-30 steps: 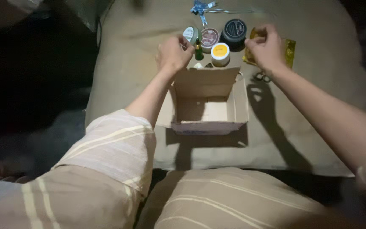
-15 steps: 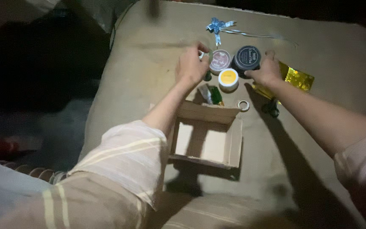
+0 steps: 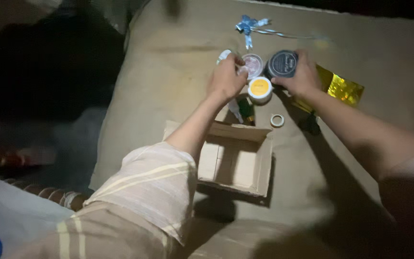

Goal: The person places several small jars and bottles into a cardboard box on a bed, then closes the box flaps and secures them with tape. They use scissors to cut the tape and smooth it down on the box.

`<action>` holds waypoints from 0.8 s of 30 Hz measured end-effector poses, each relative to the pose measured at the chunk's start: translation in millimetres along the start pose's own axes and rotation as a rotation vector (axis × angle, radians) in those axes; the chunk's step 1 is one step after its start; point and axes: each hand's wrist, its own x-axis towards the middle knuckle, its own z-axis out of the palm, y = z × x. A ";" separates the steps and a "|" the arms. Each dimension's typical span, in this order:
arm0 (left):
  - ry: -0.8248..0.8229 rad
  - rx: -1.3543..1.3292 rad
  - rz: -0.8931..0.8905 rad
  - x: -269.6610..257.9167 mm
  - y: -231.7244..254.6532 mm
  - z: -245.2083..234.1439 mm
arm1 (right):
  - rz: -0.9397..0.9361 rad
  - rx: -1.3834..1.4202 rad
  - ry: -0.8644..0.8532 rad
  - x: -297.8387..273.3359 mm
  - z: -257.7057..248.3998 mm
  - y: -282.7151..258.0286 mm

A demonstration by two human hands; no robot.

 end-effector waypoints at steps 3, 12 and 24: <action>-0.012 0.035 0.154 10.6 2.8 19.6 | -0.024 0.028 0.127 -18.6 -6.8 11.0; -0.168 0.208 0.181 50.5 30.7 87.2 | 0.342 0.071 0.143 -90.1 -32.3 35.1; -0.351 0.375 -0.004 75.3 30.1 145.4 | 0.360 0.095 0.044 -108.7 -29.1 36.4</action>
